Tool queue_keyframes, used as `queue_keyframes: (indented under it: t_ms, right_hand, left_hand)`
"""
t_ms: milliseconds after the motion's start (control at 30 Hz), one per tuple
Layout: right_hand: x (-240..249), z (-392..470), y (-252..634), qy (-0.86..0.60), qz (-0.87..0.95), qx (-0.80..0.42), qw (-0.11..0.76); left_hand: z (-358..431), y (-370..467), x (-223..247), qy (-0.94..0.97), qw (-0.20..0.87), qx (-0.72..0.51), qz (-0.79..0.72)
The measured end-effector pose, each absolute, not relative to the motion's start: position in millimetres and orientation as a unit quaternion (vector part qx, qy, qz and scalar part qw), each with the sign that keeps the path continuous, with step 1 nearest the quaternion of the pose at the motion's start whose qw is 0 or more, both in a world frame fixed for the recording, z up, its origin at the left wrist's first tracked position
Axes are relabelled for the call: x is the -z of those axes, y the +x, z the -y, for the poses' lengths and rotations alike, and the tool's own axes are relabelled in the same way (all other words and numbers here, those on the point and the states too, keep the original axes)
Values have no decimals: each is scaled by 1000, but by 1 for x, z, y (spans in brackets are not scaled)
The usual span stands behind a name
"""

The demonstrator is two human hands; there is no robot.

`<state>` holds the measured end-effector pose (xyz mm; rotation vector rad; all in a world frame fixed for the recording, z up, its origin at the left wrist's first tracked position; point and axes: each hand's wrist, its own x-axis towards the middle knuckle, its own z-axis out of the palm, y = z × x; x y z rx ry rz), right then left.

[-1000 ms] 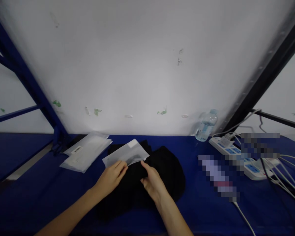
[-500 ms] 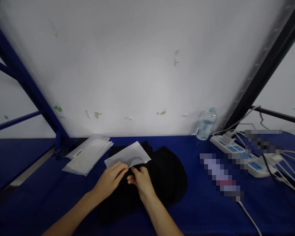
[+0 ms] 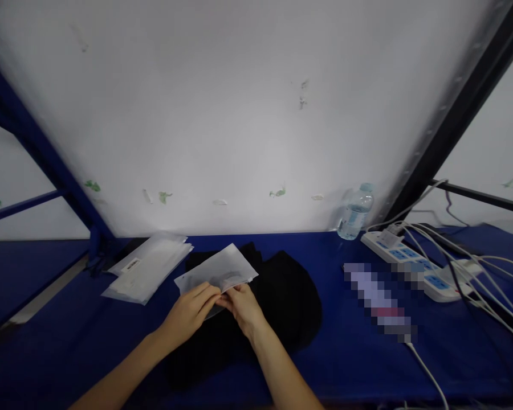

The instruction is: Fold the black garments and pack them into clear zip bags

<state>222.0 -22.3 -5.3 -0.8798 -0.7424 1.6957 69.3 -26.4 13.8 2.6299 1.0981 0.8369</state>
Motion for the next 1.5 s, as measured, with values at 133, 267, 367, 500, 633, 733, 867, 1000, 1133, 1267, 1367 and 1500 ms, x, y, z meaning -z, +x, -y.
queue_keyframes:
  t_ms: [133,267,367,500,633,733,867,1000,1133,1267,1367,1500]
  right_hand:
    - [3,42,230,-358,308,-680,561]
    - [-4,58,259,-513,410,-563,502]
    - [-14,50,285,-600,509,-375,491]
    - [-18,23,306,-646,577,-258,428]
    - [-13,5,310,-682,611,-236,327]
    - [-11,1,308,-696,608,-233,301]
    - [-8,0,306,-709,602,-231,285]
    - [-4,0,307,-713,602,-224,282]
    - [-1,-2,311,-705,609,-231,280]
    - [0,-4,312,-710,607,-234,270]
    - [-1,-4,309,-714,605,-236,262]
    - [0,-4,308,-708,606,-251,263]
  left_hand:
    - [30,66,-15,882,107,-260,-379]
    - [24,65,-25,887,71,-255,-379]
    - [11,67,-27,895,23,-233,-379]
    - [0,69,-13,918,-5,-144,-368]
    - [0,65,4,922,-17,-114,-370]
    - [2,63,3,928,-16,-109,-355]
    - [5,80,-10,924,-22,-144,-353]
    - [2,122,-16,922,-25,-161,-350]
    - [-9,154,-11,924,-35,-151,-350]
    - [-16,158,-4,926,-45,-143,-345]
    - [-15,155,-1,930,-54,-146,-333]
    - [-5,146,0,936,-68,-153,-311]
